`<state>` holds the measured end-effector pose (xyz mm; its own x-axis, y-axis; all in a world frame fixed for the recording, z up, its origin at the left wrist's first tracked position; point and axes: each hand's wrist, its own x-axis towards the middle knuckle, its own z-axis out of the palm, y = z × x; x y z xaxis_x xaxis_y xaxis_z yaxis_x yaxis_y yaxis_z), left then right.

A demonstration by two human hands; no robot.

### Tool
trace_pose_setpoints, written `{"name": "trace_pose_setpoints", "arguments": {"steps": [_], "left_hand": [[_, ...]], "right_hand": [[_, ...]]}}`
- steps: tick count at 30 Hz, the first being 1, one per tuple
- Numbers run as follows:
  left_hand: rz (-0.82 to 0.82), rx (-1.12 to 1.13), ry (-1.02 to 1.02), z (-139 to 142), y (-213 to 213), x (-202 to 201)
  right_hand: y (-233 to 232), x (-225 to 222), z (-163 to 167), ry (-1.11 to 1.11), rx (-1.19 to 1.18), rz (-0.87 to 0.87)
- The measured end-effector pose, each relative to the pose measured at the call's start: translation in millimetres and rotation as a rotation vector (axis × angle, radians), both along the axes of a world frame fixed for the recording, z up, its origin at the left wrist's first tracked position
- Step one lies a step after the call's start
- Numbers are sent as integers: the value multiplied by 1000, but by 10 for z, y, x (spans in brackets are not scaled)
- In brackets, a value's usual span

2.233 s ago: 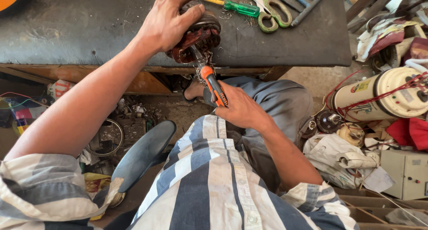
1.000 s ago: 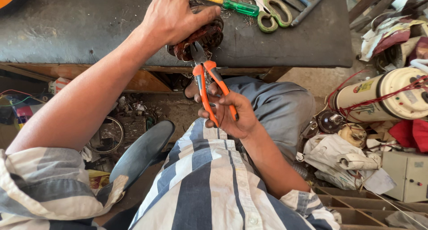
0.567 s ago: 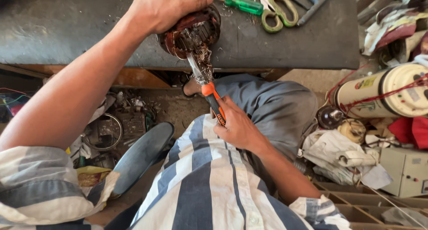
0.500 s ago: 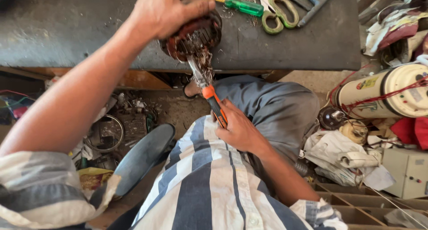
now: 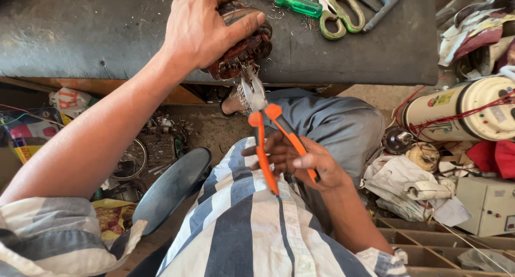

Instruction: The person uses pliers and scissors to pull and cut copper windings from a cylindrical motor stator. They repeatedly grip, pull, and cut the wires, occasionally switching tools and rotating the stator to access different sections.

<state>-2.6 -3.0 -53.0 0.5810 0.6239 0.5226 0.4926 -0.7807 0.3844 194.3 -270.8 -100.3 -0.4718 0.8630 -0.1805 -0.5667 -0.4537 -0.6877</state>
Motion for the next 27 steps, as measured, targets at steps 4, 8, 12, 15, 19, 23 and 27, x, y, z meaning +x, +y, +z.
{"name": "trace_pose_setpoints", "arguments": {"steps": [4, 8, 12, 15, 19, 23, 27], "left_hand": [[2, -66, -21, 21, -44, -23], [11, -71, 15, 71, -103, -47], [-15, -73, -2, 98, -133, -60], [-16, -84, 2, 102, -140, -51], [-8, 198, -61, 135, -118, -11], [32, -237, 72, 206, -71, -2], [30, -185, 84, 184, -87, 24]], "right_hand": [[196, -156, 3, 214, -23, -17], [333, -270, -45, 285, -103, -85], [281, -390, -76, 342, -178, -234], [239, -444, -72, 351, -251, -214], [208, -486, -64, 328, -273, -195], [206, -493, -98, 124, -188, -185], [213, -497, -168, -374, -20, -193]]}}
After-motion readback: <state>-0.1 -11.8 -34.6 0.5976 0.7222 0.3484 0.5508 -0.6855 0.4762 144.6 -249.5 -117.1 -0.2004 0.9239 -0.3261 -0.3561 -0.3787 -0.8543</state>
